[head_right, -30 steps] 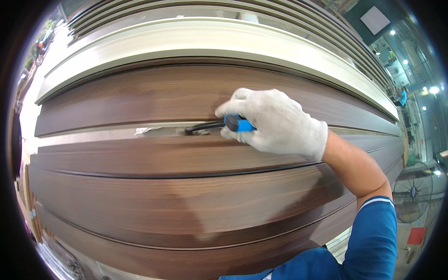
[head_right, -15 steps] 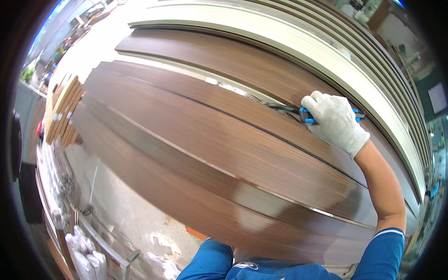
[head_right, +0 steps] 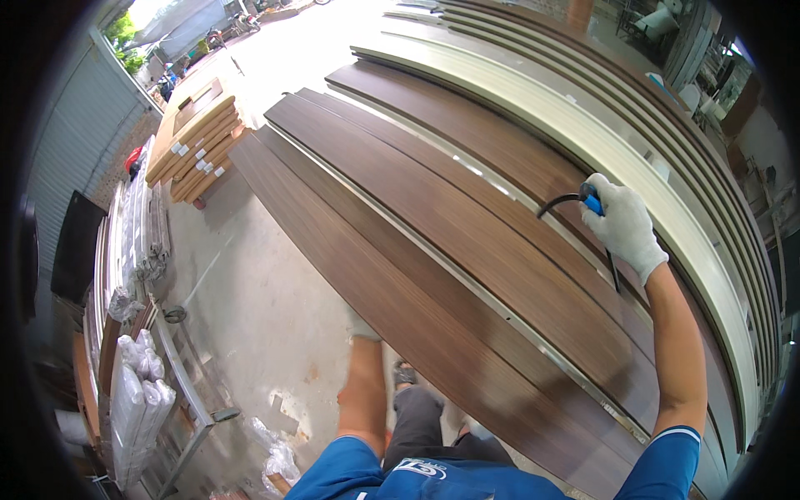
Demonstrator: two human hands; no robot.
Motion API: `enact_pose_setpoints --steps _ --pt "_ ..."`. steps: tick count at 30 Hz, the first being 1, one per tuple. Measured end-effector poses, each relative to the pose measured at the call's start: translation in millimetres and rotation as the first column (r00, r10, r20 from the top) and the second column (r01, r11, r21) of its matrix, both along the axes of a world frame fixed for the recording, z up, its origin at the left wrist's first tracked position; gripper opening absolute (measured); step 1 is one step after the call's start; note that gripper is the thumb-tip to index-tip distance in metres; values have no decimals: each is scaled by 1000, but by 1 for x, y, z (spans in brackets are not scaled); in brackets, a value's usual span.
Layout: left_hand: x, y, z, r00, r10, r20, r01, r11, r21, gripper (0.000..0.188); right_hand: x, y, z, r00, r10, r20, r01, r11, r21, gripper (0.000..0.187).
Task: The person applies a black cable along the edge of a wooden plank using a blue tool. They repeatedly position the cable, press it into place, and adjust the plank while working in a workshop environment.
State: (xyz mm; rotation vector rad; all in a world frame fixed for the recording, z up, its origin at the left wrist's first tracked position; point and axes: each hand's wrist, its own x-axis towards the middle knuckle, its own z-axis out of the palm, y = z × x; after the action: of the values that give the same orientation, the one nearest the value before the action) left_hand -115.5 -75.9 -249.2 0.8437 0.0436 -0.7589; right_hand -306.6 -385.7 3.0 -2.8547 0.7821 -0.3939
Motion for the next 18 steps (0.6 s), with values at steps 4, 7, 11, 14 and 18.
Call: enact_pose_setpoints --steps 4,7,11,14,18 --pt "177 115 20 740 653 160 -672 713 200 84 69 1 41 993 -14 120 24 997 -79 19" --pt "276 147 43 633 609 477 -739 659 139 63 168 -2 49 992 84 92 -82 996 -29 20" --pt "352 138 103 565 433 702 -704 697 137 47 336 -8 50 980 196 36 -193 978 -81 24" --pt "354 108 151 367 100 925 -681 706 194 42 461 8 47 974 226 20 -222 966 -136 25" --pt "320 49 183 -267 -344 900 -491 853 180 35 577 57 45 983 181 -29 -184 967 -175 28"
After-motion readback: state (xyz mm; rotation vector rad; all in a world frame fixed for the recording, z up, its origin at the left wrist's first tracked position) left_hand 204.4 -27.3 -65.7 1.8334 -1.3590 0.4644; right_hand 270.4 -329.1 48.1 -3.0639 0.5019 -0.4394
